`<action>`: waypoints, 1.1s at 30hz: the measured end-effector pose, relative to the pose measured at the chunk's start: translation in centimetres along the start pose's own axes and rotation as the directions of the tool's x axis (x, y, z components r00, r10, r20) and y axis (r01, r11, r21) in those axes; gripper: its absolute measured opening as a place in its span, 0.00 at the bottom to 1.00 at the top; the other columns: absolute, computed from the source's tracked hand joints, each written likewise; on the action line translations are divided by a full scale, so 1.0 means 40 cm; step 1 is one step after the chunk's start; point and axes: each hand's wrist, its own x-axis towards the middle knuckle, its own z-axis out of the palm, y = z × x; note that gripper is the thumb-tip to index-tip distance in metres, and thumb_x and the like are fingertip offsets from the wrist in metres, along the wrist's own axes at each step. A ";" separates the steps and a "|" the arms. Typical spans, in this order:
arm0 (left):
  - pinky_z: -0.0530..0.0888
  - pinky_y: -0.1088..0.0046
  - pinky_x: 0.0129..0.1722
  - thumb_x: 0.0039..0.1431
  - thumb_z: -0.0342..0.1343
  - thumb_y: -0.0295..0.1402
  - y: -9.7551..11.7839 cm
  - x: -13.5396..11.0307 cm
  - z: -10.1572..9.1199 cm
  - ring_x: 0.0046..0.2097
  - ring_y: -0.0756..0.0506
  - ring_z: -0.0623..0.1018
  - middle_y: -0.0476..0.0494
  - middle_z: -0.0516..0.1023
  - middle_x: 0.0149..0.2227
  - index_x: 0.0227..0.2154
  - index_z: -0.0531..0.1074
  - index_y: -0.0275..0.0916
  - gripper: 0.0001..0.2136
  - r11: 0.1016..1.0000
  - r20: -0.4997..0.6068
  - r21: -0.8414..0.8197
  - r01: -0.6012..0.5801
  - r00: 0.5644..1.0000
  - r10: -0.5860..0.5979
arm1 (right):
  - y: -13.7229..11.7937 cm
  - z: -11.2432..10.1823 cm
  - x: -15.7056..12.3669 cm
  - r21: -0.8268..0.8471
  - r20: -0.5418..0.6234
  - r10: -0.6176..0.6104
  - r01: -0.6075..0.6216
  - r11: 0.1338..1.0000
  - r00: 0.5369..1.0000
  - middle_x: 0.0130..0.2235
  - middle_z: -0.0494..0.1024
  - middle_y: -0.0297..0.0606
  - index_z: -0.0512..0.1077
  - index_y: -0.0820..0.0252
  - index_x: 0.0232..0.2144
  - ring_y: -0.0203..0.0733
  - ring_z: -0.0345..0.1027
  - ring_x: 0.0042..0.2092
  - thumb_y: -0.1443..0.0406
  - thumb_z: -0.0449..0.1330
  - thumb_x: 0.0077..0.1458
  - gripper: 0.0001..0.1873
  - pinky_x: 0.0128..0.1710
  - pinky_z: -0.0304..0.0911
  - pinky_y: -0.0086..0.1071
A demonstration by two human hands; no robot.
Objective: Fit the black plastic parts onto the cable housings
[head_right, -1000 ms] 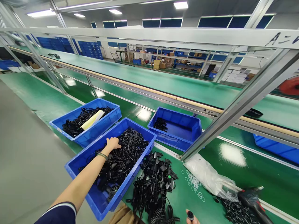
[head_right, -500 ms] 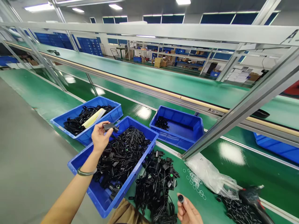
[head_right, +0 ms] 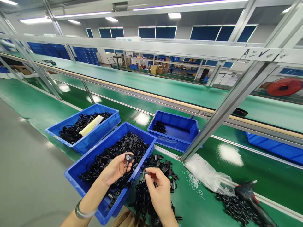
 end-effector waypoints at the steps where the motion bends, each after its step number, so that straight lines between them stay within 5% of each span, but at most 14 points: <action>1: 0.79 0.75 0.31 0.50 0.70 0.41 -0.022 -0.010 0.011 0.31 0.49 0.79 0.41 0.80 0.33 0.43 0.78 0.32 0.21 0.999 0.038 0.004 0.039 0.999 -0.039 | -0.012 0.007 0.006 -0.069 -0.005 -0.101 0.100 0.993 0.995 0.36 0.78 0.39 0.76 0.58 0.40 0.39 0.72 0.33 0.60 0.62 0.59 0.10 0.33 0.70 0.30; 4: 0.78 0.77 0.27 0.49 0.71 0.43 -0.074 -0.034 0.040 0.29 0.49 0.79 0.42 0.79 0.31 0.41 0.79 0.32 0.21 0.993 0.113 0.002 0.114 0.987 -0.113 | -0.042 0.012 0.012 -0.227 0.030 -0.347 0.344 0.911 0.937 0.38 0.78 0.39 0.75 0.57 0.42 0.39 0.72 0.36 0.67 0.59 0.62 0.07 0.35 0.70 0.30; 9: 0.75 0.79 0.24 0.46 0.72 0.45 -0.118 -0.047 0.067 0.26 0.50 0.77 0.43 0.78 0.28 0.39 0.80 0.32 0.23 0.985 0.147 -0.011 0.174 0.974 -0.170 | -0.057 -0.003 0.001 -0.322 0.180 -0.466 0.500 0.804 0.866 0.39 0.78 0.39 0.73 0.58 0.42 0.39 0.72 0.39 0.73 0.55 0.63 0.09 0.38 0.70 0.31; 21: 0.73 0.78 0.22 0.52 0.68 0.45 -0.143 -0.045 0.071 0.25 0.51 0.74 0.42 0.77 0.29 0.41 0.79 0.31 0.21 0.978 0.201 0.086 0.188 0.959 -0.202 | -0.061 -0.033 -0.025 -0.476 0.291 -0.485 0.565 0.674 0.825 0.41 0.76 0.40 0.70 0.59 0.47 0.39 0.70 0.41 0.74 0.53 0.65 0.11 0.41 0.68 0.33; 24: 0.72 0.79 0.22 0.52 0.68 0.45 -0.149 -0.050 0.078 0.25 0.52 0.74 0.43 0.76 0.28 0.40 0.79 0.32 0.21 0.983 0.201 0.098 0.157 0.964 -0.174 | -0.058 -0.028 -0.023 -0.600 0.288 -0.501 0.561 0.570 0.816 0.33 0.76 0.38 0.71 0.61 0.39 0.40 0.69 0.34 0.69 0.53 0.66 0.07 0.34 0.65 0.33; 28: 0.72 0.78 0.23 0.50 0.69 0.44 -0.158 -0.059 0.086 0.25 0.50 0.75 0.43 0.76 0.28 0.41 0.79 0.33 0.21 0.982 0.190 0.136 0.134 0.969 -0.158 | -0.042 -0.025 -0.016 -0.753 0.273 -0.510 0.511 0.414 0.816 0.21 0.67 0.33 0.66 0.58 0.22 0.37 0.60 0.22 0.61 0.48 0.70 0.23 0.23 0.53 0.34; 30: 0.73 0.78 0.23 0.50 0.69 0.45 -0.163 -0.062 0.086 0.25 0.50 0.75 0.43 0.77 0.28 0.40 0.79 0.33 0.21 0.979 0.172 0.147 0.140 0.971 -0.165 | -0.034 -0.031 -0.020 -0.734 0.259 -0.464 0.485 0.476 0.847 0.19 0.64 0.31 0.62 0.57 0.19 0.35 0.58 0.21 0.58 0.45 0.71 0.27 0.22 0.50 0.33; 33: 0.73 0.78 0.23 0.49 0.69 0.47 -0.169 -0.067 0.087 0.25 0.51 0.75 0.41 0.78 0.30 0.39 0.78 0.33 0.22 0.977 0.166 0.149 0.152 0.970 -0.176 | -0.022 -0.047 -0.039 -0.605 0.242 -0.338 0.414 0.680 0.910 0.25 0.68 0.31 0.65 0.57 0.27 0.34 0.62 0.25 0.57 0.46 0.70 0.21 0.26 0.54 0.30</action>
